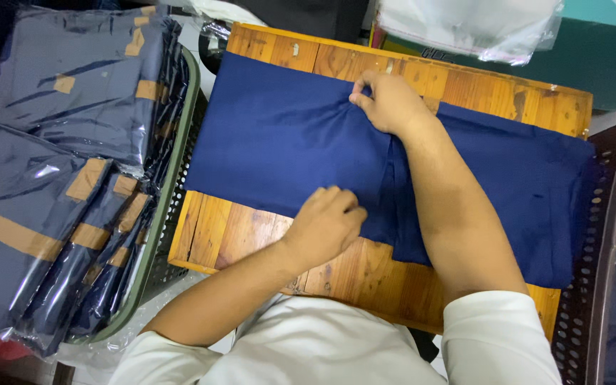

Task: The person folds a blue shirt and places it into a clear plastic bag.

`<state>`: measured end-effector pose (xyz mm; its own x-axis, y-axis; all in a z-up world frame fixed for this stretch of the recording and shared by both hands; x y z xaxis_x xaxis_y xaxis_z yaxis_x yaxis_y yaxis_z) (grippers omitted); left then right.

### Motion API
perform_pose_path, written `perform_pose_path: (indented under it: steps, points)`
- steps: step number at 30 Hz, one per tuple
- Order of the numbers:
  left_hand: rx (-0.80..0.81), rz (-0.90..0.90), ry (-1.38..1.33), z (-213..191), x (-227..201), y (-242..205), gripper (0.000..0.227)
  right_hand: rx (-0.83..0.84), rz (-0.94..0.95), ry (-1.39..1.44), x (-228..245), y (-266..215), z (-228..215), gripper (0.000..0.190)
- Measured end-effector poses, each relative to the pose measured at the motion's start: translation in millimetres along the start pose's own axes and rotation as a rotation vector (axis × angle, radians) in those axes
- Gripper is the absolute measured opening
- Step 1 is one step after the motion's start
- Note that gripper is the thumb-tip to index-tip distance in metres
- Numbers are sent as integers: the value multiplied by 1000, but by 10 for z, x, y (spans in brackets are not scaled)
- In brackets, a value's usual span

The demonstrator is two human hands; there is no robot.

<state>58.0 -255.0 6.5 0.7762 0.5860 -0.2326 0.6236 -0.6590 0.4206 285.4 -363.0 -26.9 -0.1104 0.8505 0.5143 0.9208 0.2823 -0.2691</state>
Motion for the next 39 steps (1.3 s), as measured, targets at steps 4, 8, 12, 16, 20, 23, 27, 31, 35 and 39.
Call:
perform_pose_path:
  steps: [4,8,12,16,20,23,27,31,35,39]
  points:
    - [-130,142,-109,104,-36,-88,12,5,-29,-31,136,-136,-127,20]
    - [-56,137,-185,172,-39,-142,15,-24,39,-309,177,-142,-25,26]
    - [-155,123,-219,85,-5,-79,20,-215,-74,-350,200,-136,-56,29]
    - [-297,142,-181,214,7,-101,22,-319,-154,-255,140,-105,-106,21]
    - [-120,53,-236,276,48,-124,19,-368,-138,-352,19,-39,-52,22]
    - [-36,-58,-202,-86,39,-89,44,-358,-106,-356,-3,-123,-104,25]
    - [238,-274,-65,-285,107,-127,63,-256,-65,-242,-135,-11,-17,24]
    - [476,-284,-79,-105,112,-232,73,-234,-70,-103,-250,-42,-86,19]
    - [442,-259,-136,-85,90,-240,64,-295,-137,-114,-327,-6,-123,23]
    - [409,-152,-226,-54,1,-263,65,-591,-197,-509,-147,-255,-160,37]
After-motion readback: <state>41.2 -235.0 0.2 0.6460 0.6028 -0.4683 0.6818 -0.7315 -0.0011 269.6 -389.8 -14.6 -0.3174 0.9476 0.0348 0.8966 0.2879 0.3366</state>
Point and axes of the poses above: each hand's wrist, its own y-axis towards the middle knuckle, its own z-axis out of the palm, x = y × z, the point moved 4 cm from there along y, towards the middle knuckle, and after that the axes turned 12 degrees about z, right-handed, at the moved point
